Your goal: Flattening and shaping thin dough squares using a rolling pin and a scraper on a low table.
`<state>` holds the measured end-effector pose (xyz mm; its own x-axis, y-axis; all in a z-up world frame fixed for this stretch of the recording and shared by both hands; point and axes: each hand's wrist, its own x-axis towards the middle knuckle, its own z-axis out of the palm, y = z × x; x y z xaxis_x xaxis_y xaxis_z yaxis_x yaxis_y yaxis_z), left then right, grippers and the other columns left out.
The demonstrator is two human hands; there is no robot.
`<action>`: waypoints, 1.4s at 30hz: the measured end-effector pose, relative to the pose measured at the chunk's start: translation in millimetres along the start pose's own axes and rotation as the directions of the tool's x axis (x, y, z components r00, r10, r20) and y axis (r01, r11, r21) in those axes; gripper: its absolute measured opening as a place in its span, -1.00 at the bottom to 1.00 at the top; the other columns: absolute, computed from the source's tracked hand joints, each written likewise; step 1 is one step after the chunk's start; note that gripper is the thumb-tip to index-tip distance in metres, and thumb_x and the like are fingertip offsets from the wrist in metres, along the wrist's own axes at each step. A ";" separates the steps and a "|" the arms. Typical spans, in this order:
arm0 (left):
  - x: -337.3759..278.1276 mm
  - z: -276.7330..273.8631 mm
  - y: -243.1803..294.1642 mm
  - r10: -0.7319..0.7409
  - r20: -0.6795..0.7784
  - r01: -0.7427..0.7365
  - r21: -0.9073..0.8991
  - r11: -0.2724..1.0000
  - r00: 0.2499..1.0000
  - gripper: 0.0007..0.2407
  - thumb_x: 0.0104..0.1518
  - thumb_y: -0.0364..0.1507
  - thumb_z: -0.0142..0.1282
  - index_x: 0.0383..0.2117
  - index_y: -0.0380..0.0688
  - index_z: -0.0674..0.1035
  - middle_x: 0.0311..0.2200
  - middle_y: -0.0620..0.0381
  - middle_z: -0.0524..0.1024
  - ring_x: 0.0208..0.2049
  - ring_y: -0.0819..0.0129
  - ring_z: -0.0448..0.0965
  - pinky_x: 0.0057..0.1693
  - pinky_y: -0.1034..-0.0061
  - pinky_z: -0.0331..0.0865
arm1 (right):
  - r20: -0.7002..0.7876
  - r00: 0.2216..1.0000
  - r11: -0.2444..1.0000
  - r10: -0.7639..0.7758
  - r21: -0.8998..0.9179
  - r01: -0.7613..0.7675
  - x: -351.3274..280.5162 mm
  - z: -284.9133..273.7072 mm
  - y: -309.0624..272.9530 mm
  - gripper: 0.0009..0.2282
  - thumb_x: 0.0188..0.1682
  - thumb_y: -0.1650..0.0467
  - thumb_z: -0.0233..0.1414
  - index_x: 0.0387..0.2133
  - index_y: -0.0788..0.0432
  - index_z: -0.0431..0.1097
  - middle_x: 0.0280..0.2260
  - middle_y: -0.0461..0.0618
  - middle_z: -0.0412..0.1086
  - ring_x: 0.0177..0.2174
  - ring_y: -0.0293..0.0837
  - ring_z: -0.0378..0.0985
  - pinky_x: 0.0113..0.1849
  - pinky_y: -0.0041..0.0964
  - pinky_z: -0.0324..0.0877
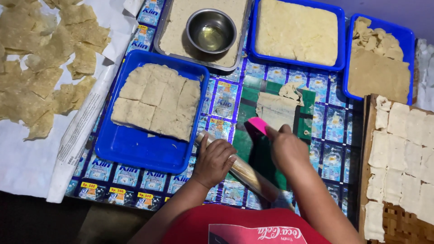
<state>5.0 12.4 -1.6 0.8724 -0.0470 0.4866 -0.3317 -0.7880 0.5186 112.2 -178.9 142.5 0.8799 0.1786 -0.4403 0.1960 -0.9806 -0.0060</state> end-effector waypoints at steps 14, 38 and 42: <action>-0.5 -0.2 1.3 0.000 0.005 0.000 -0.010 1.000 1.000 -0.74 0.39 -0.10 -0.21 -0.18 0.20 0.56 -0.17 0.31 0.53 0.09 0.34 0.47 0.42 -0.05 -0.16 | 0.065 0.994 0.996 0.086 0.002 -0.087 7.3 55.9 -6.1 -0.54 0.11 0.41 -0.20 0.31 -0.14 0.22 -0.01 0.17 0.26 -0.15 0.31 0.58 -0.16 0.27 0.54; 0.1 -0.5 0.7 -0.012 0.036 0.012 -0.007 1.000 0.999 -0.74 0.41 -0.12 -0.23 -0.18 0.20 0.56 -0.16 0.31 0.53 0.11 0.34 0.46 0.41 -0.06 -0.17 | -0.145 0.983 0.956 0.114 0.284 -0.069 173.8 26.3 153.4 -0.68 0.10 0.35 0.02 0.11 0.09 0.44 -0.14 0.35 0.53 -0.03 0.38 0.52 -0.02 0.24 0.40; 15.8 -22.7 18.5 -0.126 0.181 0.141 -0.078 0.987 0.975 -0.78 0.32 -0.25 -0.08 -0.20 0.01 0.63 -0.15 0.22 0.58 0.12 0.25 0.45 0.42 -0.15 -0.19 | -0.206 0.953 0.861 0.224 0.499 -0.095 120.9 -4.7 160.2 -0.62 0.10 0.55 -0.14 0.14 0.04 0.44 -0.34 0.02 0.54 -0.42 0.01 0.50 -0.35 -0.09 0.36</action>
<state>4.5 11.0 31.6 0.9575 -0.0578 0.2825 -0.2319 -0.7367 0.6352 252.0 -314.0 92.5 0.9712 -0.0330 -0.2359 -0.1306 -0.9020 -0.4116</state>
